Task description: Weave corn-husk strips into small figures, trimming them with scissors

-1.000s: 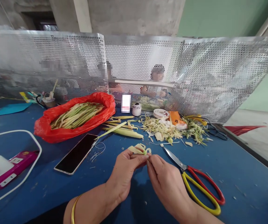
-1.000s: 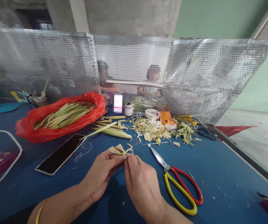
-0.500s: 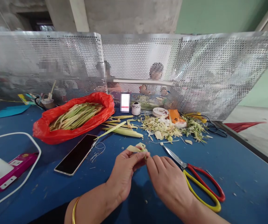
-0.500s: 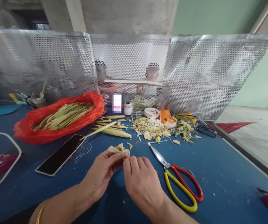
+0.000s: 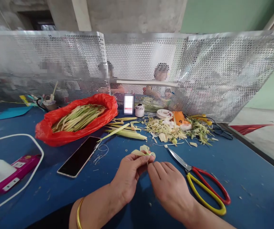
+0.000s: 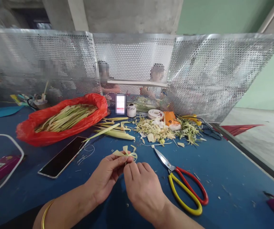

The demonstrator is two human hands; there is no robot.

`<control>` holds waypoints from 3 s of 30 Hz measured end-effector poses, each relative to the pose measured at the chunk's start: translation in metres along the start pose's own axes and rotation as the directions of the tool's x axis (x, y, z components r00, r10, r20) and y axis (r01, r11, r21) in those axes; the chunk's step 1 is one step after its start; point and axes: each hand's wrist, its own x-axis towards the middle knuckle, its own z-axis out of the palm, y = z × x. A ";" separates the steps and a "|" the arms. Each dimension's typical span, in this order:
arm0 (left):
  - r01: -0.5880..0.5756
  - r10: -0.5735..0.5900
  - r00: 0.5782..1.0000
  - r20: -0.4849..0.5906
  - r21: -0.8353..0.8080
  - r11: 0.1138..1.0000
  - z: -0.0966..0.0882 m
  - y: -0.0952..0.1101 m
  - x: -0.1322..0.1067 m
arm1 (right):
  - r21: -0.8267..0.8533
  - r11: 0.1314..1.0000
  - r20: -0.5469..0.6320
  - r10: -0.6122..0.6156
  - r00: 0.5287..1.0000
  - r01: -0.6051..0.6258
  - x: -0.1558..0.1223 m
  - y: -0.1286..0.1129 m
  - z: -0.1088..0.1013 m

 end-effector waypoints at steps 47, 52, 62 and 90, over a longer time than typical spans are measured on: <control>-0.160 -0.057 0.970 0.235 0.800 0.579 -0.004 0.000 -0.007 | 0.831 0.231 0.351 0.488 0.799 -0.506 0.014 0.018 -0.014; -0.022 -0.052 0.993 0.104 0.607 0.794 0.000 0.009 -0.003 | 0.695 0.706 -0.111 0.292 0.950 -0.136 0.008 0.013 -0.023; 0.081 -0.094 0.995 0.030 0.294 0.952 -0.004 0.019 0.001 | -0.035 0.959 -0.188 -0.284 0.940 0.283 -0.001 0.013 -0.016; -0.018 -0.030 0.990 0.137 0.342 0.940 0.002 0.007 -0.006 | 0.768 0.411 0.117 0.664 0.738 -0.491 0.007 0.015 -0.007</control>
